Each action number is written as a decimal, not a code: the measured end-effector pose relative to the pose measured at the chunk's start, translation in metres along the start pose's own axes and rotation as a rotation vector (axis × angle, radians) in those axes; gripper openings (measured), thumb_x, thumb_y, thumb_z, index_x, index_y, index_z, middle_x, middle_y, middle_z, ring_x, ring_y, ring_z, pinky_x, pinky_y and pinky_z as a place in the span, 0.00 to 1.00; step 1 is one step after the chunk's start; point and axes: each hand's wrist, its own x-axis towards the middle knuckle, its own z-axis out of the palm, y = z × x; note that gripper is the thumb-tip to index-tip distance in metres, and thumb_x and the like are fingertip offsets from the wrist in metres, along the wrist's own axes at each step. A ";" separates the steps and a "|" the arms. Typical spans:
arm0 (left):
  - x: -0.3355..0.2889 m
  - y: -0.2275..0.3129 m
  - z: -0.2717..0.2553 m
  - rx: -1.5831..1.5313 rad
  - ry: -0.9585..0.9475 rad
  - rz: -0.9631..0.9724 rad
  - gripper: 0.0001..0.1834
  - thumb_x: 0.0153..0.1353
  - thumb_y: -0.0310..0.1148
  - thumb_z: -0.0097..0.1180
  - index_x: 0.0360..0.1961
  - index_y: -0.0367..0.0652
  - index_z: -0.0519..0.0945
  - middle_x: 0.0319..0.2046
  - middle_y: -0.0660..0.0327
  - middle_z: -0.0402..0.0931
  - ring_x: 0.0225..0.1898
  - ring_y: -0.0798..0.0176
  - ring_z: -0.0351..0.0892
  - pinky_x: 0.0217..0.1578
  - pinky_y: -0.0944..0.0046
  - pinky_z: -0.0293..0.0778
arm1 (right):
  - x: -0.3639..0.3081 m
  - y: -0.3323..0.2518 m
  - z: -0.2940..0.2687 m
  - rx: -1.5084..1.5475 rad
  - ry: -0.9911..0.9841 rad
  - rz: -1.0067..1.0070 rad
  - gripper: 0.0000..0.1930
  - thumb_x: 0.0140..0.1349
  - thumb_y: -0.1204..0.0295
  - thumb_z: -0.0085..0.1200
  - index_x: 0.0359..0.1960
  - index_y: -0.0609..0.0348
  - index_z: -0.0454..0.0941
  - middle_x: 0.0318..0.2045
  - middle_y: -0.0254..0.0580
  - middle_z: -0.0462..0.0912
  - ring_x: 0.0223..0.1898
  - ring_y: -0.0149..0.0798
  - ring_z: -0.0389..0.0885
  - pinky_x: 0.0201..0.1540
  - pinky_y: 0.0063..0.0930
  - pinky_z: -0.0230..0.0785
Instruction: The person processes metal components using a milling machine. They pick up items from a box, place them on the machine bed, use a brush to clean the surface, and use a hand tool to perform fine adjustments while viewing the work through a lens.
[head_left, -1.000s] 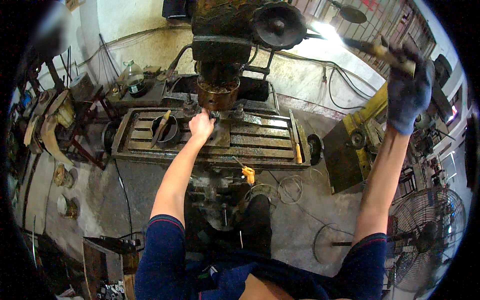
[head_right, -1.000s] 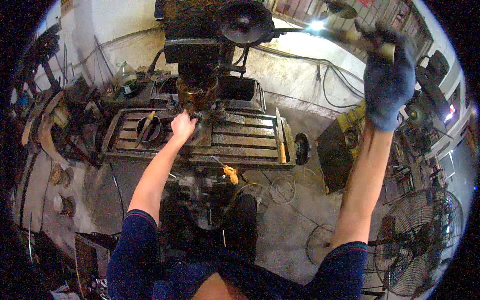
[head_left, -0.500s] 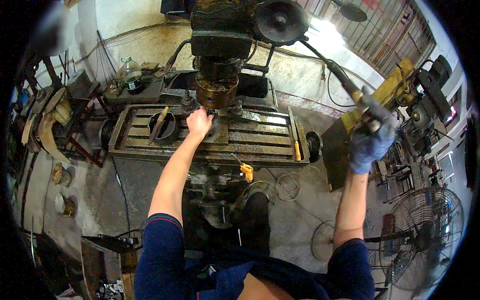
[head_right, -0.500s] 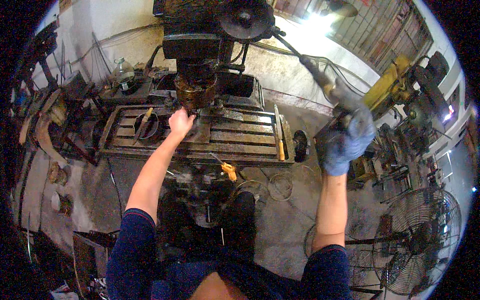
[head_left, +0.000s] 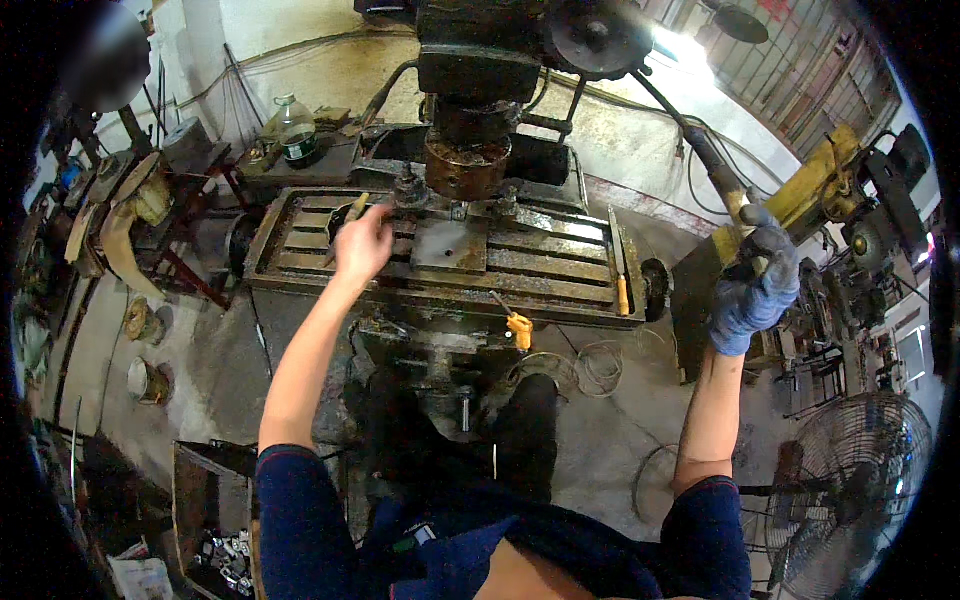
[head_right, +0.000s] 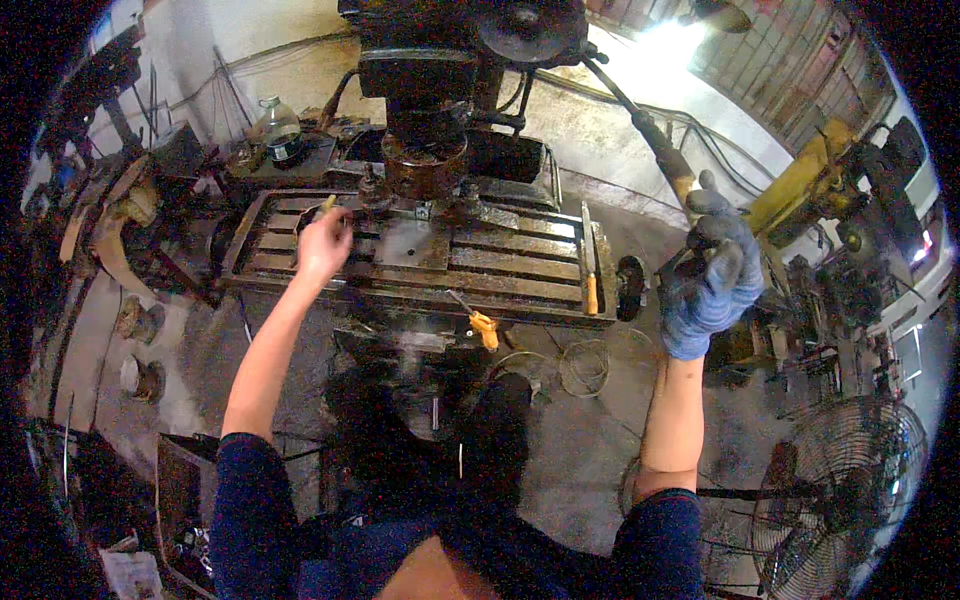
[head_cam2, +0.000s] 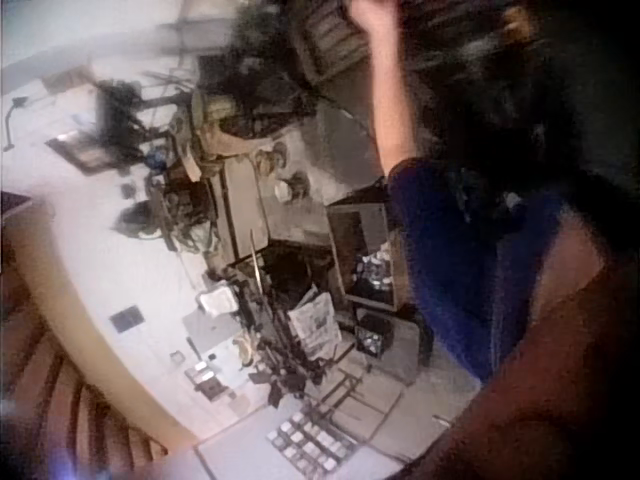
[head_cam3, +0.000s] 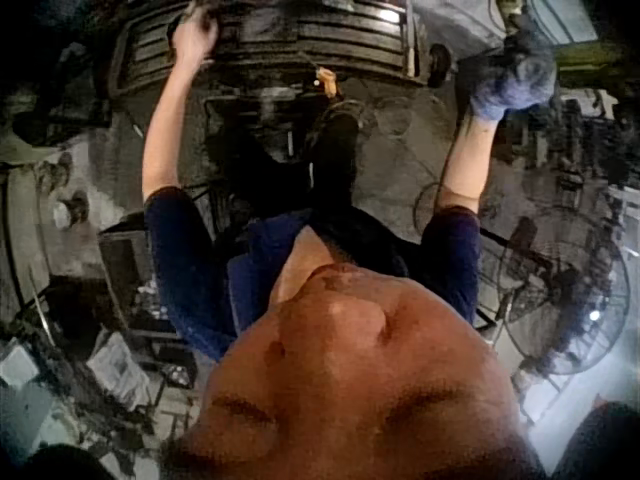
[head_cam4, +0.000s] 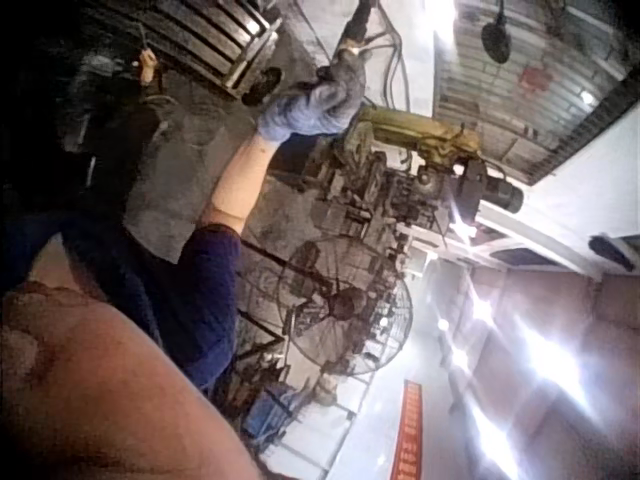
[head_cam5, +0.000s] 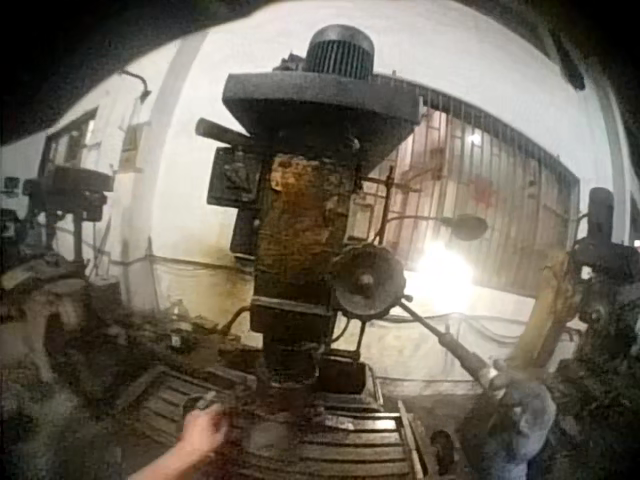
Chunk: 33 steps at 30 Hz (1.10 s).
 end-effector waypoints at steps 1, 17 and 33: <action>-0.010 -0.011 -0.018 0.010 0.041 -0.006 0.18 0.47 0.29 0.52 0.43 0.48 0.73 0.22 0.53 0.75 0.27 0.48 0.76 0.29 0.52 0.70 | -0.001 0.001 0.001 0.013 0.000 0.014 0.21 0.62 0.57 0.38 0.27 0.65 0.71 0.35 0.55 0.77 0.43 0.49 0.73 0.52 0.44 0.59; -0.039 -0.057 -0.056 0.236 0.098 -0.006 0.14 0.56 0.30 0.48 0.42 0.36 0.75 0.28 0.51 0.77 0.29 0.52 0.77 0.30 0.56 0.71 | 0.005 -0.005 0.008 0.080 0.100 0.017 0.21 0.63 0.57 0.38 0.30 0.65 0.73 0.34 0.54 0.78 0.43 0.46 0.75 0.54 0.46 0.59; 0.005 0.033 0.065 -0.403 0.219 -0.193 0.14 0.57 0.34 0.49 0.38 0.37 0.78 0.30 0.46 0.77 0.36 0.46 0.77 0.36 0.56 0.71 | -0.002 -0.001 0.003 0.146 0.108 0.090 0.19 0.59 0.56 0.43 0.27 0.62 0.73 0.35 0.53 0.77 0.43 0.48 0.73 0.57 0.47 0.54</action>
